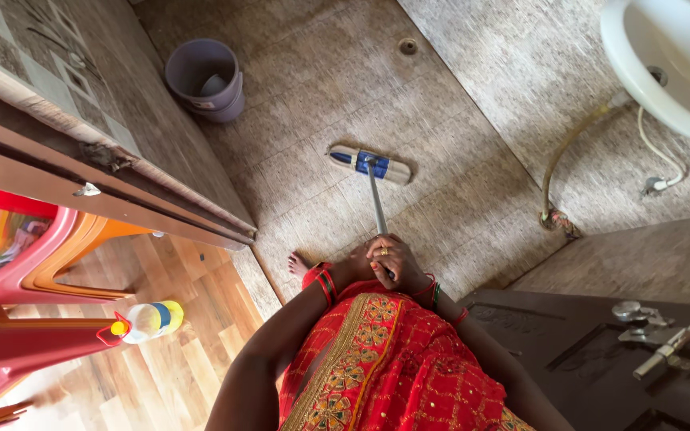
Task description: The person mops the tiled floor of a bathroom using a flat mop. They move the mop back and forth across the floor, covering the area near the sink, urinal, and doorway.
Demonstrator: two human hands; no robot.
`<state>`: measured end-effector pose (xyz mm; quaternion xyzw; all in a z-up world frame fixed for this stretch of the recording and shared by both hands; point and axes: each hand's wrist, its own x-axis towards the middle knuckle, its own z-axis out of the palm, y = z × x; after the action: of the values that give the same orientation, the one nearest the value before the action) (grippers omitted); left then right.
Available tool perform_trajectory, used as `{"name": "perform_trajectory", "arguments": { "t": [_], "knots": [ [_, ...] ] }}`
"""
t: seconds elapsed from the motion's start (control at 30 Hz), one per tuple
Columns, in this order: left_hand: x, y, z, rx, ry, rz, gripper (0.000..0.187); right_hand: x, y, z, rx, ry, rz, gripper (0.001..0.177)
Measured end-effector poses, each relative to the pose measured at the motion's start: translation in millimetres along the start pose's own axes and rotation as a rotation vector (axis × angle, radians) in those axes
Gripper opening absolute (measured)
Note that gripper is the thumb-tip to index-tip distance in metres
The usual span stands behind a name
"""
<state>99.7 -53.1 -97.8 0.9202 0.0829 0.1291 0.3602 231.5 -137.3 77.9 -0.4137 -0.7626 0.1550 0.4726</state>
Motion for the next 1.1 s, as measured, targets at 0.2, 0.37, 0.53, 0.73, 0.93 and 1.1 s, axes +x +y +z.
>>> {"name": "perform_trajectory", "arguments": {
  "t": [0.2, 0.37, 0.53, 0.73, 0.93, 1.1],
  "knots": [
    [22.3, -31.1, -15.2, -0.086, -0.053, -0.135, 0.025, 0.1, 34.8, 13.8, -0.039, -0.058, 0.125, 0.014],
    [31.4, -23.5, -2.9, -0.135, 0.043, -0.159, 0.033, -4.9, 35.8, 9.0, -0.029, 0.074, 0.187, 0.017],
    [44.1, 18.4, -15.8, -0.095, 0.045, -0.125, 0.037, 6.8, -1.2, -14.6, -0.074, 0.152, 0.165, 0.012],
    [41.2, 77.7, -46.0, -0.056, 0.046, -0.045, 0.029, 28.1, -50.5, -46.1, -0.052, 0.129, 0.192, 0.020],
    [26.9, 87.0, -40.1, -0.022, 0.070, -0.045, 0.022, 34.9, -51.6, -50.6, 0.080, 0.111, 0.012, 0.028],
    [31.6, 66.1, -24.6, -0.058, 0.006, -0.057, 0.039, 12.9, -33.2, -42.1, 0.040, 0.134, -0.025, 0.032]
  ]
}}
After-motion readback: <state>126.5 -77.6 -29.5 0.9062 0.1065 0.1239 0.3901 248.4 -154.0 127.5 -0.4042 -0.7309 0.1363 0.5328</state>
